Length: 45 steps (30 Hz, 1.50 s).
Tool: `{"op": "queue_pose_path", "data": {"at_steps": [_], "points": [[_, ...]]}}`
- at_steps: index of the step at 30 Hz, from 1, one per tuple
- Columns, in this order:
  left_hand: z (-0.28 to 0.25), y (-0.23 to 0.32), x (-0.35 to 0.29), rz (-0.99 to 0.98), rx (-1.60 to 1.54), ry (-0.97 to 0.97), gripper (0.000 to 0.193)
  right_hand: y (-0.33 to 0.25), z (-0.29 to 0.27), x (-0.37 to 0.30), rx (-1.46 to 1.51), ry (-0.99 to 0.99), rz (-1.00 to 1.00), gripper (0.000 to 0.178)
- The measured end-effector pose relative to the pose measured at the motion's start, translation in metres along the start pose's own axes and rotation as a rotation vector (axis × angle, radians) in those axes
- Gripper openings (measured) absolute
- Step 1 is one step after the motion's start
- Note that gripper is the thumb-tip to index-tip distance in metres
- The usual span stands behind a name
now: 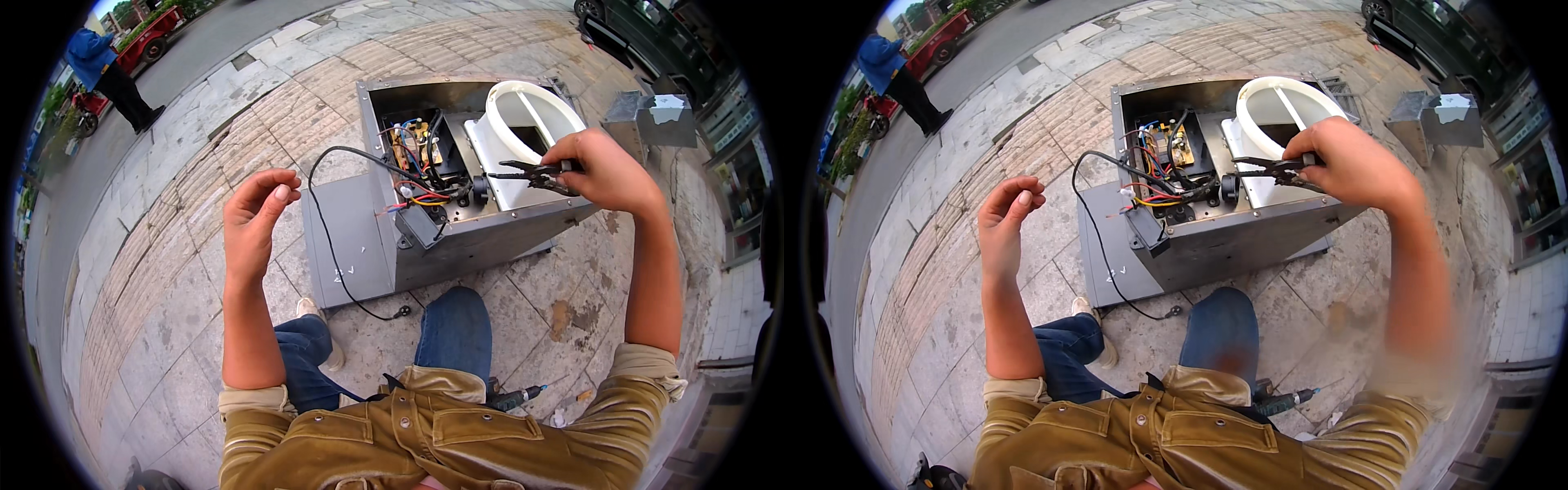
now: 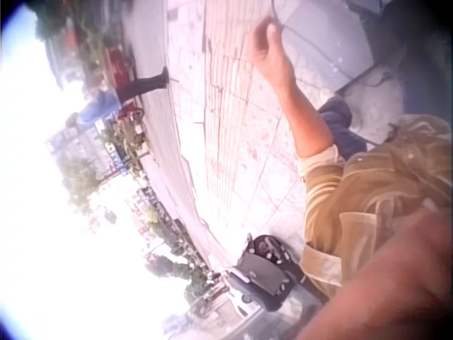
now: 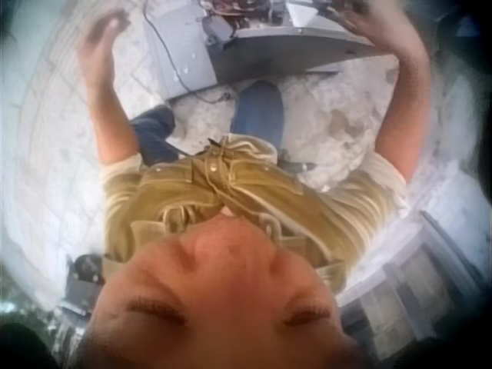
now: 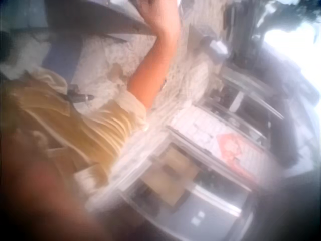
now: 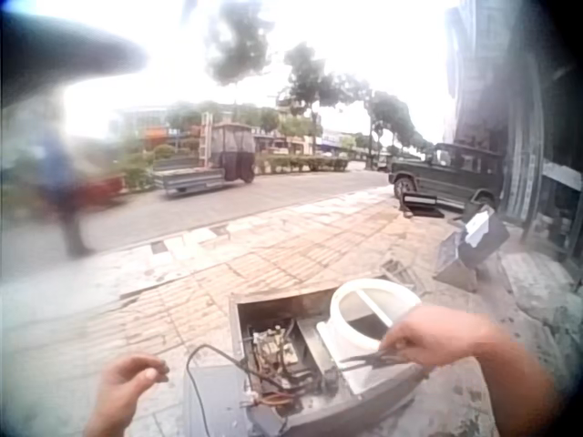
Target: The person works on the internal wiring of a gray metal electrical box placed on a tiled sidewalk. They use pliers to strip wire insulation and connect various colored wires to a circuit board inside the box. The person repeatedly strips, twists, and secures connections while kneeling on the ground.
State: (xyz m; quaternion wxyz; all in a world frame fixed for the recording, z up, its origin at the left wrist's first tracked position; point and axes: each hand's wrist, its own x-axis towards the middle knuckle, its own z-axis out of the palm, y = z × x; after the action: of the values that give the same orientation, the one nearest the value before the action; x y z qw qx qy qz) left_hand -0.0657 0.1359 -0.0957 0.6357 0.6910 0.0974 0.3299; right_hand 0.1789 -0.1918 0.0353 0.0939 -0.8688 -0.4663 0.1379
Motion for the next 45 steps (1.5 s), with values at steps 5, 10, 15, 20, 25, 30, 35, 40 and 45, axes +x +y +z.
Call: {"op": "queue_pose_path", "data": {"at_steps": [5, 10, 15, 20, 25, 30, 35, 40, 45], "points": [[0.018, 0.032, -0.014, 0.276, 0.112, 0.066, 0.023, 0.001, -0.023, -0.057, 0.545, 0.593, -0.093, 0.033], [0.054, 0.072, -0.057, 0.569, 0.421, -0.388, 0.053, -0.050, 0.039, -0.067, 1.118, 0.509, -0.234, 0.042], [0.102, 0.066, -0.081, 0.162, 0.322, -0.582, 0.042, -0.082, 0.109, -0.081, 1.380, 0.505, -0.178, 0.064], [0.095, 0.072, -0.085, 0.012, -0.065, -0.471, 0.034, -0.107, 0.144, -0.067, 1.589, 0.371, -0.390, 0.101], [0.118, 0.070, -0.076, 0.146, 0.002, -0.414, 0.036, -0.122, 0.145, -0.065, 1.601, 0.333, -0.420, 0.109], [0.128, 0.076, -0.071, 0.168, 0.141, -0.522, 0.037, -0.127, 0.137, -0.063, 1.517, 0.415, -0.511, 0.107], [0.137, 0.081, -0.065, 0.388, 0.530, -0.551, 0.041, -0.102, 0.137, -0.069, 1.526, 0.464, -0.512, 0.101], [0.110, 0.113, -0.031, 0.504, 0.671, -0.300, 0.030, -0.068, 0.129, -0.071, 1.686, 0.562, -0.524, 0.090], [0.061, 0.073, 0.045, 0.263, 0.764, -0.057, 0.023, -0.048, 0.135, -0.064, 1.775, 0.526, -0.471, 0.076]]}}
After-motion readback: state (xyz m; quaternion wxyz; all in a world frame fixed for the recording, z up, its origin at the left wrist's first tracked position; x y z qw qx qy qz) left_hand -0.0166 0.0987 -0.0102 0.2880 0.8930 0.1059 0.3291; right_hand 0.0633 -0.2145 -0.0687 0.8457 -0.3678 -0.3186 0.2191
